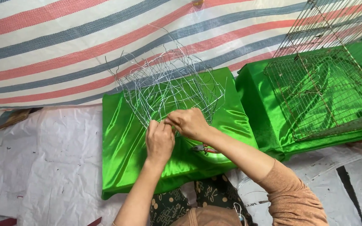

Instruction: The person weaves and twists thin wire strands around a rectangular wire frame placed on a green satin-covered table, bending the wires by hand to secure them to the frame, and occasionally uses pliers to grip and twist the wire ends. The wire structure gradually takes shape as they work around its edges.

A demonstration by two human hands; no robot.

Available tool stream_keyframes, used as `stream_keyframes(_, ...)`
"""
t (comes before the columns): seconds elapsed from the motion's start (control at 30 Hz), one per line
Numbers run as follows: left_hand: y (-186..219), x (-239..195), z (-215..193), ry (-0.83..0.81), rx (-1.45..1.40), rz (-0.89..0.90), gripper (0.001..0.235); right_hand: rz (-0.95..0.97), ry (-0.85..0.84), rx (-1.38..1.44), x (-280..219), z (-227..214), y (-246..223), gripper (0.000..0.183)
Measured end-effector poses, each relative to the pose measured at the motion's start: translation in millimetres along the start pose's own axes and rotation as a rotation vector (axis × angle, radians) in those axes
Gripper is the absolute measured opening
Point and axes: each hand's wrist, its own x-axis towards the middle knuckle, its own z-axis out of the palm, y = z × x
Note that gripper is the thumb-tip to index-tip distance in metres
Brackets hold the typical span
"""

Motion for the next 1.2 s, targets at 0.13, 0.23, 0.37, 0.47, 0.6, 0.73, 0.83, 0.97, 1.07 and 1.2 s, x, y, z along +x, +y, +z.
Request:
stream_keyframes(0.13, 12.0, 4.1, -13.0, 0.066, 0.005, 0.006, 0.006, -0.112, 0.095, -0.117, -21.8, 3.5, 3.4, 0.028)
stream_keyframes(0.23, 15.2, 1.4, -15.2, 0.029, -0.022, -0.034, 0.014, -0.166, 0.206, -0.113, -38.4, 2.6, 1.7, 0.018)
stream_keyframes(0.37, 13.4, -1.2, -14.1, -0.002, -0.060, -0.038, 0.017, -0.288, 0.342, -0.267, -69.0, 17.9, 11.1, 0.023)
stream_keyframes(0.47, 6.0, 0.1, -11.8, -0.115, -0.101, -0.075, 0.017, -0.285, 0.315, -0.320, -82.0, 26.9, 18.9, 0.029)
stream_keyframes(0.6, 1.6, 19.3, -40.8, -0.358, -0.152, -0.107, 0.027, -0.167, 0.170, -0.154, -85.6, 32.3, 21.5, 0.031)
stream_keyframes(0.73, 2.3, 28.2, -52.2, -0.396, -0.168, -0.100, 0.026, 0.031, 0.035, 0.204, -73.6, 9.9, 7.2, 0.028)
stream_keyframes(0.83, 2.7, 24.0, -46.3, -0.429, -0.195, -0.158, 0.029, 0.233, 0.001, 0.328, -70.6, 9.9, -1.4, 0.030)
stream_keyframes(0.97, 5.6, 8.8, -34.7, -0.302, -0.203, -0.150, 0.042, 0.481, -0.229, 0.301, -52.8, 1.1, -11.0, 0.068)
stream_keyframes(1.07, 9.8, 13.9, -43.1, -0.345, -0.253, -0.225, 0.052, 0.466, -0.468, 0.035, -29.5, -22.2, -21.6, 0.076)
stream_keyframes(1.2, 9.0, 24.3, -52.8, -0.382, -0.264, -0.219, 0.036, 0.292, -0.340, -0.340, -36.4, 11.0, -2.6, 0.050)
